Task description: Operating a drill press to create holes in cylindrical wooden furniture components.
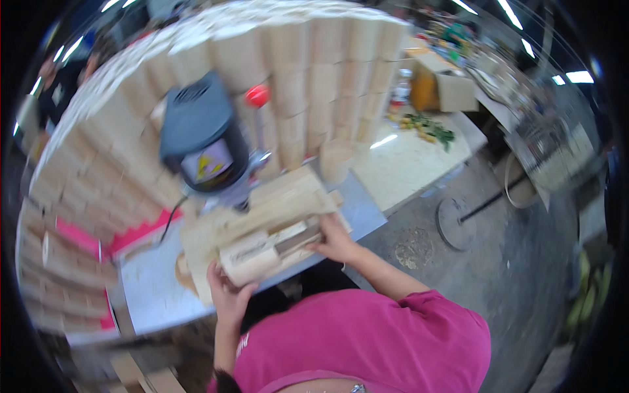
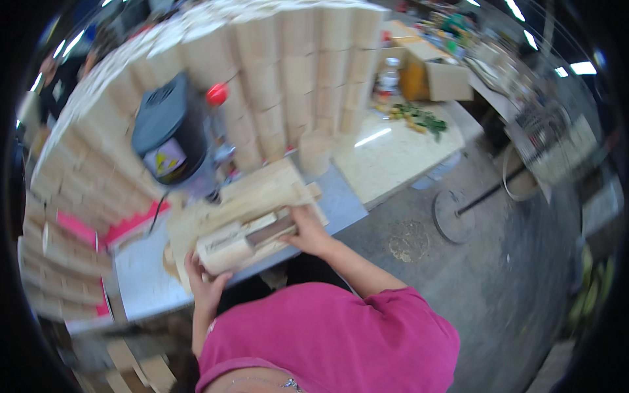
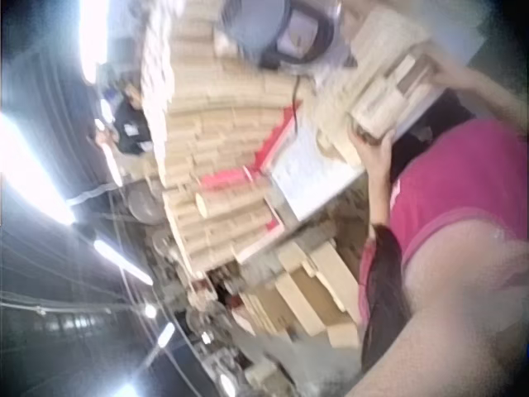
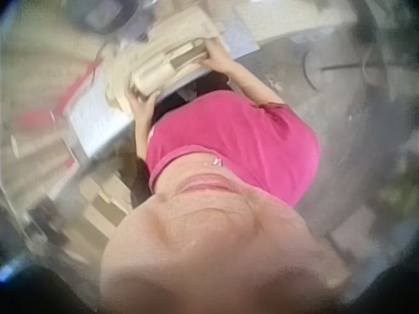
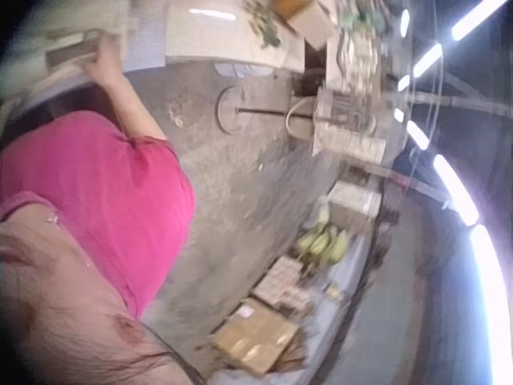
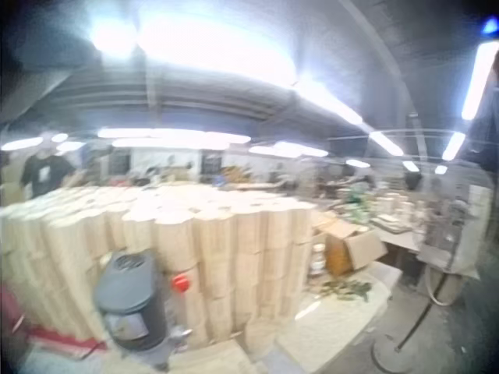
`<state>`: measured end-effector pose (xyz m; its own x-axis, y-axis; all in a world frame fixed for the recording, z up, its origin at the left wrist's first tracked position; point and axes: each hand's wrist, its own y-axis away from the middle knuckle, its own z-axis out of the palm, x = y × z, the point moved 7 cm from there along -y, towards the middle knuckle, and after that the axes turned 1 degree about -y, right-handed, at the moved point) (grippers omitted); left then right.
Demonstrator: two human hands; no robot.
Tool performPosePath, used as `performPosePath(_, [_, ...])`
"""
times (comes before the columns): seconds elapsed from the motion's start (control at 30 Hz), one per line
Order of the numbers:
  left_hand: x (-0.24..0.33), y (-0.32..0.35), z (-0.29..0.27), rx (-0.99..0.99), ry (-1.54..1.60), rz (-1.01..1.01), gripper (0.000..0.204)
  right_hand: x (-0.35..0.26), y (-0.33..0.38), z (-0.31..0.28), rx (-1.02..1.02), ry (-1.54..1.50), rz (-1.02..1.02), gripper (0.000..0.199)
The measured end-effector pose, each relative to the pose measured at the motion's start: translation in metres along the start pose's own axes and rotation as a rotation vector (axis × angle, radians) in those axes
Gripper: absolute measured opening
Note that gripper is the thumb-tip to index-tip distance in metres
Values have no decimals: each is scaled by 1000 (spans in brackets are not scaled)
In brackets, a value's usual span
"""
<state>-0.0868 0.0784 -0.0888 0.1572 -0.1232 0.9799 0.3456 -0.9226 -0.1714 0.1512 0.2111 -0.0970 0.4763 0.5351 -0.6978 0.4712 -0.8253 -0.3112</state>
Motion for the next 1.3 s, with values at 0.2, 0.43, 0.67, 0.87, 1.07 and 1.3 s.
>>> performPosePath(0.2, [1, 2, 10, 88, -719, 382, 72, -5, 3, -7, -57, 161, -78, 80])
performPosePath(0.43, [1, 3, 12, 181, -753, 371, 74, -4, -4, -6, -70, 185, 10, 80])
performPosePath(0.67, [1, -13, 18, 131, -693, 345, 69, 3, -7, -13, -19, 290, 73, 68])
performPosePath(0.87, [-7, -44, 13, 124, -835, 324, 66, 10, -24, -4, 32, 392, 51, 66])
performPosePath(1.07, [-7, -52, 1, 125, -849, 350, 64, -1, -50, -1, -87, 403, 183, 75])
performPosePath(1.3, [-16, -67, -11, 78, -800, 383, 61, 15, -61, 10, 15, 220, 103, 68])
